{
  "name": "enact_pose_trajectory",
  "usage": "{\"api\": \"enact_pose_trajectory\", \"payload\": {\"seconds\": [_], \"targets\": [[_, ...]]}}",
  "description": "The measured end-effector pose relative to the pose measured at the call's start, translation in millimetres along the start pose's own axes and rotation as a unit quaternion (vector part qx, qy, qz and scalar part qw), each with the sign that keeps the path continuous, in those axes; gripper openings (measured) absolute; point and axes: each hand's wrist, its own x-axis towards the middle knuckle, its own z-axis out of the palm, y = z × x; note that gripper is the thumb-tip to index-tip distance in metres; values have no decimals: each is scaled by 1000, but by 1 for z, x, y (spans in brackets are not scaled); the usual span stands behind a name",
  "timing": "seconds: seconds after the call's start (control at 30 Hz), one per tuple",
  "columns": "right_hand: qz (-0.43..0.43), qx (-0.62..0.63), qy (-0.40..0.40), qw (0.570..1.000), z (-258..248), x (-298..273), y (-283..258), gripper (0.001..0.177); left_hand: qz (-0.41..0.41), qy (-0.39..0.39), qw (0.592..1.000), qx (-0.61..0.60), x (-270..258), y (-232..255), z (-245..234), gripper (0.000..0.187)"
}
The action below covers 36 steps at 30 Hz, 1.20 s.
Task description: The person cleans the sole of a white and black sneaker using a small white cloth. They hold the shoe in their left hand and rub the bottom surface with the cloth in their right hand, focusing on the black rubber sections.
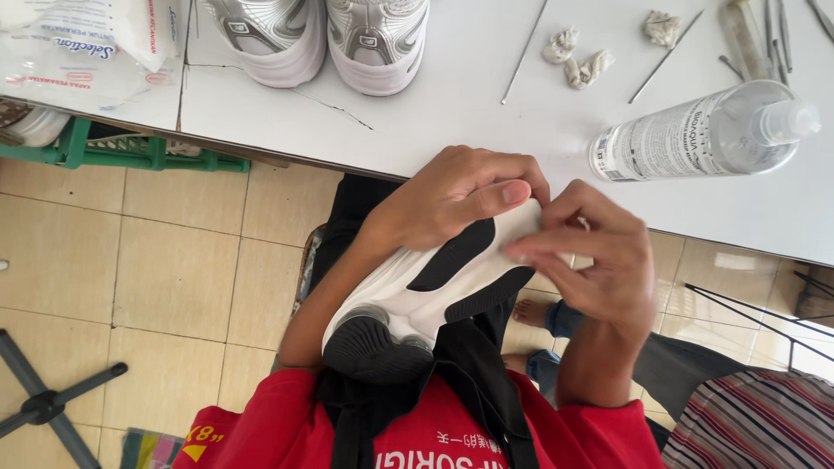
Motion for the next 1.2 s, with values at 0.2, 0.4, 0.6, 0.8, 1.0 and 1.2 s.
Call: {"api": "enact_pose_trajectory", "payload": {"seconds": [0.2,0.4,0.6,0.8,1.0,1.2], "targets": [[40,-51,22,998,-10,-6,5,12,13,-1,1000,20,2,-4,1,69],[40,-6,-30,999,-7,-8,5,13,10,-1,1000,9,2,-7,1,61],[83,7,101,991,7,-8,0,12,-2,-1,1000,0,2,-1,1,63],[93,61,71,991,10,-25,8,13,26,-17,999,-12,0,-1,-2,66],[137,1,208,969,28,-14,1,15,35,-10,999,-7,2,3,1,59],[67,161,121,977,18,-33,25,11,81,-28,996,-22,0,-18,-4,49]]}}
